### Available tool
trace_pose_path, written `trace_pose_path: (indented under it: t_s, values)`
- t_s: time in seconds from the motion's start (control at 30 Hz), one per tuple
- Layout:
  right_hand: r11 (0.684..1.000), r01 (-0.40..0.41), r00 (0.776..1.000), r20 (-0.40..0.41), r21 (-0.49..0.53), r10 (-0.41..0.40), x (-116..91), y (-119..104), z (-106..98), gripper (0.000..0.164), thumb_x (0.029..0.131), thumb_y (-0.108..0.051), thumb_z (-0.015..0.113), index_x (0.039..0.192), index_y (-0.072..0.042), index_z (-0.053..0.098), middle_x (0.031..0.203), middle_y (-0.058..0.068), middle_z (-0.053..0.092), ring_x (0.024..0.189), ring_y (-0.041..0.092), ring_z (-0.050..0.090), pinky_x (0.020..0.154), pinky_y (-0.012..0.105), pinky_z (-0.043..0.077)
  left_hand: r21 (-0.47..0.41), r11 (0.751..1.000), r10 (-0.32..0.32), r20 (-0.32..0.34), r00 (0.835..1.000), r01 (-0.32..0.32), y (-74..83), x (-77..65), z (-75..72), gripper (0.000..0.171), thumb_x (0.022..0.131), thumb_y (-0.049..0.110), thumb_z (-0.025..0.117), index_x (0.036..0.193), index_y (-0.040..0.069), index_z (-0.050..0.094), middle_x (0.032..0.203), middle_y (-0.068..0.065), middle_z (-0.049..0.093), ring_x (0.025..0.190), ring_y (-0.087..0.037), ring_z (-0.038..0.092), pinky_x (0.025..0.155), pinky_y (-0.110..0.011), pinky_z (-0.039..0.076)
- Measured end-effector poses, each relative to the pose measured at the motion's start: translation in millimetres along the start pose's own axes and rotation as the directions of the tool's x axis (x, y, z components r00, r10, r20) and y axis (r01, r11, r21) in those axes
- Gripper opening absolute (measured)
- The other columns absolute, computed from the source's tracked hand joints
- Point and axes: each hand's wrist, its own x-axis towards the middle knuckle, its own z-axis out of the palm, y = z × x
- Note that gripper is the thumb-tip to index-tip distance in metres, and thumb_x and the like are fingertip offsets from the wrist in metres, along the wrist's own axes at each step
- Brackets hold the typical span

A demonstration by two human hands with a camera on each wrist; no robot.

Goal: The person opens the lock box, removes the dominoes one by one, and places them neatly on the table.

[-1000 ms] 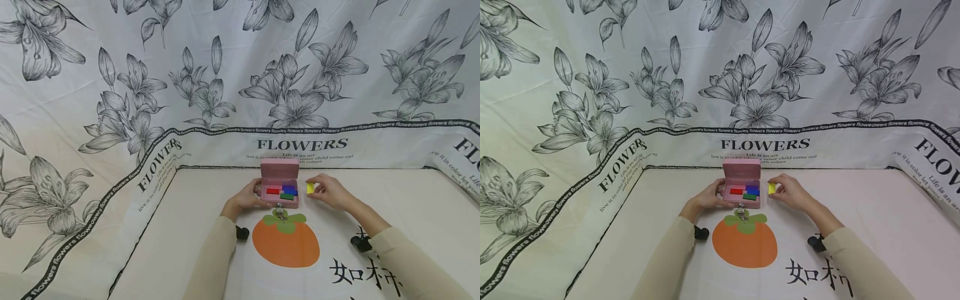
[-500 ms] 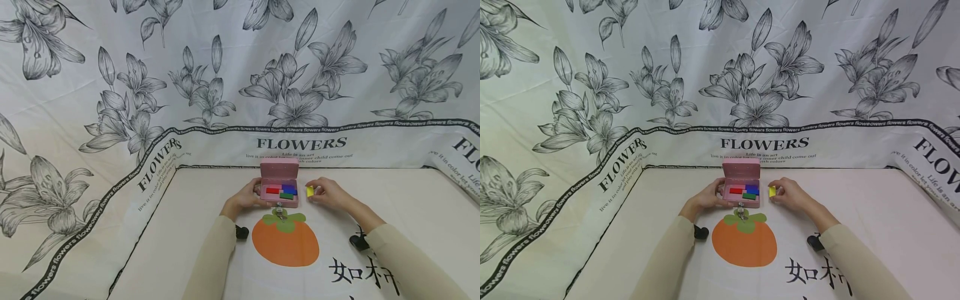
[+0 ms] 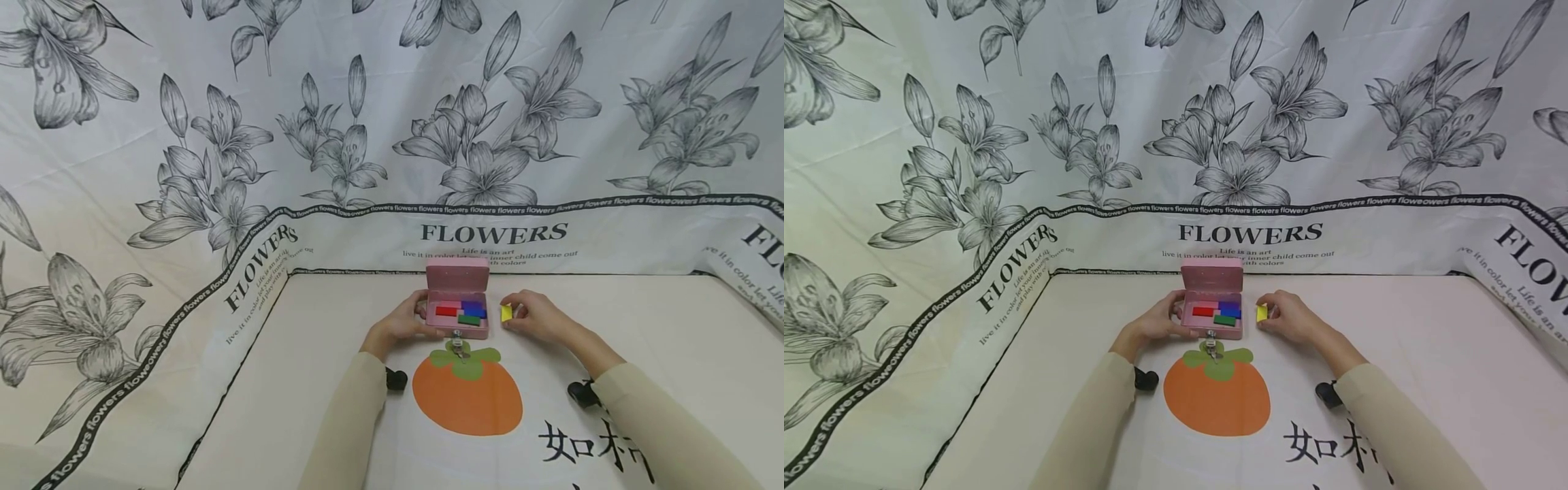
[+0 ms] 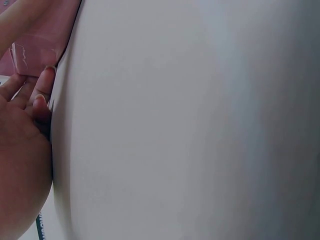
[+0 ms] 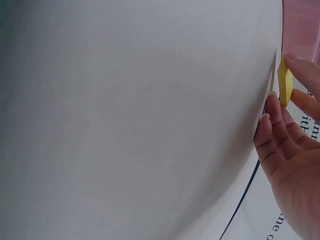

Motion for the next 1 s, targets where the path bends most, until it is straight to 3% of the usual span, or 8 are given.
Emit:
trace_pose_path:
  t_s: [0.27,0.73,1.0]
  values:
    - [1.0,0.012,1.0,-0.002,0.002,-0.012,2.6,1.2,0.7,0.042,0.086,-0.014,0.082,0.117,0.009,0.065,0.089,0.008,0.062,0.073,0.015,0.054,0.074,0.035,0.046,-0.02,1.0,-0.016,-0.004,1.0,0.015,0.7,0.1,0.5,0.096,0.073,0.007,0.092,0.153,0.014,0.04,0.11,-0.006,0.054,0.102,-0.019,0.047,0.092,-0.035,0.041]
    - [1.0,0.026,1.0,0.002,-0.016,-0.026,1.9,-0.3,0.2,0.039,0.086,-0.014,0.082,0.116,0.008,0.069,0.097,0.013,0.062,0.076,0.017,0.052,0.071,0.033,0.045,0.021,1.0,-0.002,-0.002,1.0,0.002,1.8,-0.6,0.3,0.098,0.074,0.01,0.092,0.155,0.011,0.037,0.108,-0.006,0.053,0.1,-0.017,0.047,0.089,-0.033,0.04]
    - [1.0,0.005,1.0,0.01,-0.014,-0.005,1.3,-1.6,-0.1,0.041,0.087,-0.015,0.081,0.118,0.009,0.069,0.098,0.014,0.061,0.079,0.018,0.052,0.071,0.032,0.044,-0.014,1.0,-0.017,-0.004,1.0,0.017,1.8,-0.3,1.5,0.098,0.073,0.007,0.092,0.154,0.013,0.038,0.108,-0.006,0.054,0.1,-0.018,0.048,0.09,-0.034,0.041]
